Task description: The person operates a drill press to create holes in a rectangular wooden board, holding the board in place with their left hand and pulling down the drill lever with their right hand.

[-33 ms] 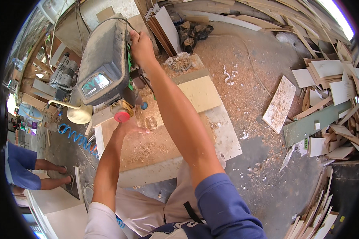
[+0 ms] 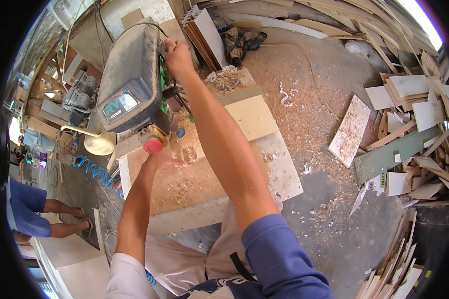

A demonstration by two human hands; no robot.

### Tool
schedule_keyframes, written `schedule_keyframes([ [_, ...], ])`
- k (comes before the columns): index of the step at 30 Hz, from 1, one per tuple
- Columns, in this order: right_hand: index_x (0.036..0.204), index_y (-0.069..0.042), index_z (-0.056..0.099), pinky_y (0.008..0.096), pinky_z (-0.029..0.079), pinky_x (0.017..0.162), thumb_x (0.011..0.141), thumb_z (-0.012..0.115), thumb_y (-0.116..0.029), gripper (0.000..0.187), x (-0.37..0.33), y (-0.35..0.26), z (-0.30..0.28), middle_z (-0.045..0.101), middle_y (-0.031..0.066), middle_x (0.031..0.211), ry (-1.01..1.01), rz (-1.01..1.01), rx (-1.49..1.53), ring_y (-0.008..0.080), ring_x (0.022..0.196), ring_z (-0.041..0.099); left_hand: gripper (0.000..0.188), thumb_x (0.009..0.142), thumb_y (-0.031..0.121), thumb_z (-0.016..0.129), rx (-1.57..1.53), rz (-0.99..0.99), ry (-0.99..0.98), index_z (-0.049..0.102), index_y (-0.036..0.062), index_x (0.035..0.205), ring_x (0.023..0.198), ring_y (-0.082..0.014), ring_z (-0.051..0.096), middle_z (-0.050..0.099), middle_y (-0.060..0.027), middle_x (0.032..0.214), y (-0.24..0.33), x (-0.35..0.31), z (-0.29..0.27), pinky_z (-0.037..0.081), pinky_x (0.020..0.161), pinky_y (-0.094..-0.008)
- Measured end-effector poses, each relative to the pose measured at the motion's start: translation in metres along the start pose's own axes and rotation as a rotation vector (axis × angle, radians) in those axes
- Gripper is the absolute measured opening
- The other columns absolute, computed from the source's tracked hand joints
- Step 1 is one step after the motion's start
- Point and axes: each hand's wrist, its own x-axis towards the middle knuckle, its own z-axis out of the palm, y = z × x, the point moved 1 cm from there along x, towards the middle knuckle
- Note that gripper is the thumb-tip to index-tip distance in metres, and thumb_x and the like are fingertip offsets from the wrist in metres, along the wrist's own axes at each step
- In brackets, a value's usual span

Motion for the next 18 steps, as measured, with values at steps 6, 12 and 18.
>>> schedule_keyframes([
  [6, 0.083, 0.000, 0.059, 0.0333, 0.040, 0.053, 0.101, 0.051, -0.034, 0.040, 0.004, 0.003, 0.002, 0.054, 0.0062, 0.066, -0.130, 0.248, 0.280, 0.0179, 0.055, 0.050, 0.130, 0.050, 0.058, 0.094, -0.014, -0.044, -0.008, 0.036, -0.0107, 0.144, 0.134, -0.0324, 0.047, 0.045, -0.0238, 0.146, -0.022, 0.004, 0.005, 0.039, 0.110, -0.0377],
  [12, 0.070, -0.003, 0.053, 0.0300, 0.035, 0.053, 0.091, 0.049, -0.027, 0.032, -0.070, -0.065, -0.039, 0.046, 0.0032, 0.063, -0.242, 0.192, 0.529, 0.0141, 0.054, 0.042, 0.130, 0.050, 0.060, 0.093, 0.057, -0.085, 0.011, 0.036, -0.0097, 0.144, 0.136, -0.0355, 0.044, 0.044, -0.0232, 0.148, -0.032, 0.004, 0.006, 0.037, 0.112, -0.0381],
  [18, 0.067, -0.003, 0.049, 0.0274, 0.036, 0.062, 0.089, 0.047, -0.024, 0.030, -0.099, -0.053, -0.057, 0.044, 0.0037, 0.068, -0.299, 0.081, 0.625, 0.0126, 0.063, 0.041, 0.122, 0.054, 0.063, 0.089, 0.299, 0.049, 0.120, 0.042, -0.0101, 0.141, 0.133, -0.0357, 0.048, 0.049, -0.0245, 0.143, -0.004, 0.002, 0.004, 0.038, 0.110, -0.0381],
])
